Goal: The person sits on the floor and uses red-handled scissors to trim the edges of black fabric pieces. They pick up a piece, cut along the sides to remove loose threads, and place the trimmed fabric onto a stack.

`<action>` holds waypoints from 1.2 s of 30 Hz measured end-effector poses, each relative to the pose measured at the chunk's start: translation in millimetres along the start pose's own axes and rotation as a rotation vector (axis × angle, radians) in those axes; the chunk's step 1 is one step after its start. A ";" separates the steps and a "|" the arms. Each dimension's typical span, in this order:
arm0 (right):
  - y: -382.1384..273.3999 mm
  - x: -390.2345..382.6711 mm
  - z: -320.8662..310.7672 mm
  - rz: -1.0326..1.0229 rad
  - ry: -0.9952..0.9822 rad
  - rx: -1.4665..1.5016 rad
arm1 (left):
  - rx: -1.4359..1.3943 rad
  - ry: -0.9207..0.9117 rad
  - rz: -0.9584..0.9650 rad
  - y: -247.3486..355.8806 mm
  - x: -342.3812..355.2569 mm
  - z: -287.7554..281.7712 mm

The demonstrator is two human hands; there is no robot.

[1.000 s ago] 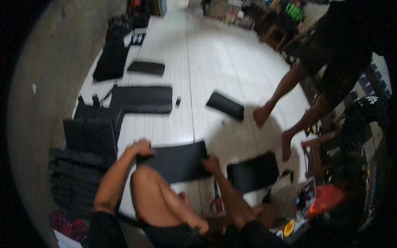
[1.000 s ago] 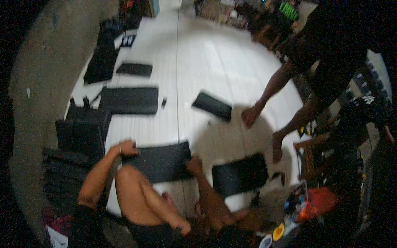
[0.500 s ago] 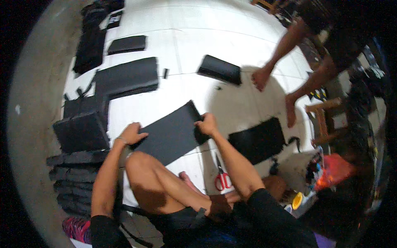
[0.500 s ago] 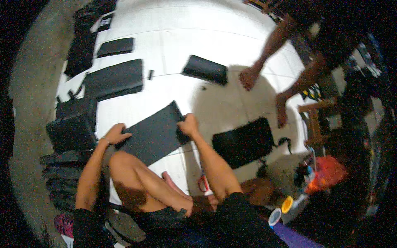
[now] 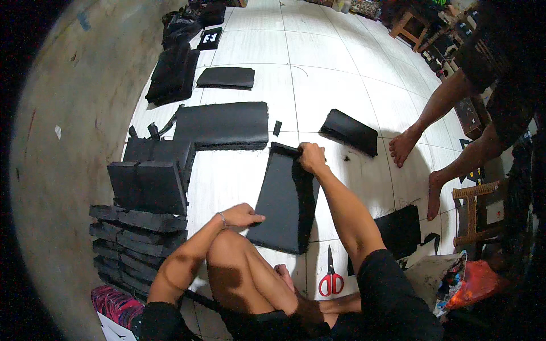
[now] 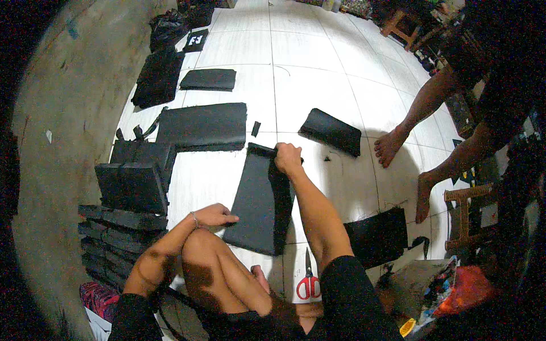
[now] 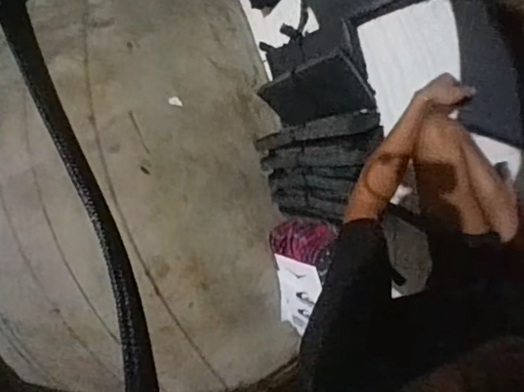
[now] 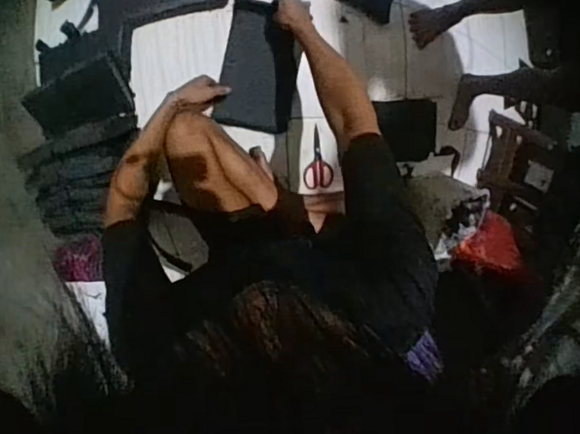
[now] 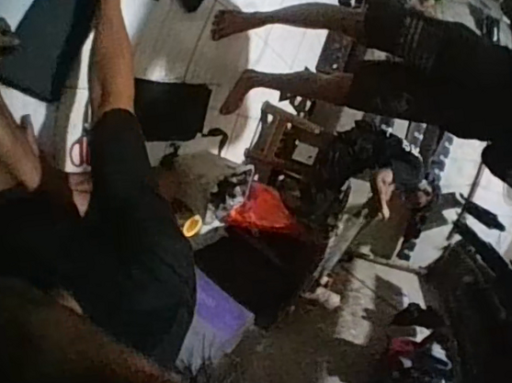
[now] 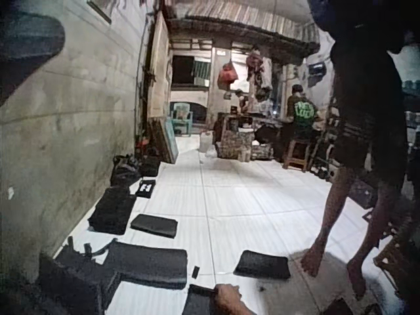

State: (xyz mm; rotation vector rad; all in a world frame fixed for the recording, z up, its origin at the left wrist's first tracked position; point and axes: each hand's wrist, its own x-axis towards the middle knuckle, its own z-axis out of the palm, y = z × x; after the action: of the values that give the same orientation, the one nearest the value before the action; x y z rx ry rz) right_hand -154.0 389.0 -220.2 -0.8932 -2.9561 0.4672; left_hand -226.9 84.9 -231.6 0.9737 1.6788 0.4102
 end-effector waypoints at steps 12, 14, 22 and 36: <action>-20.1 4.0 -4.8 -0.016 -0.322 -0.172 | 0.326 -0.279 0.000 78.3 14.2 51.8; -20.0 -0.9 -7.3 -0.010 -0.320 -0.165 | 0.321 -0.222 -0.033 82.1 9.5 58.2; 24.1 -63.9 12.4 0.037 -0.020 -0.038 | 0.223 0.404 -0.251 86.8 5.8 113.2; 108.8 -435.8 -34.4 0.539 0.464 0.475 | -0.128 0.724 -0.178 97.8 5.8 136.6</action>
State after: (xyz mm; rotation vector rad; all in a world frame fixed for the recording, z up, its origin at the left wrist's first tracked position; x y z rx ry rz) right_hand 272.5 247.6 -189.0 -1.4696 -2.0440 0.7964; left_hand -63.5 120.4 -214.0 0.5979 2.3279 0.8042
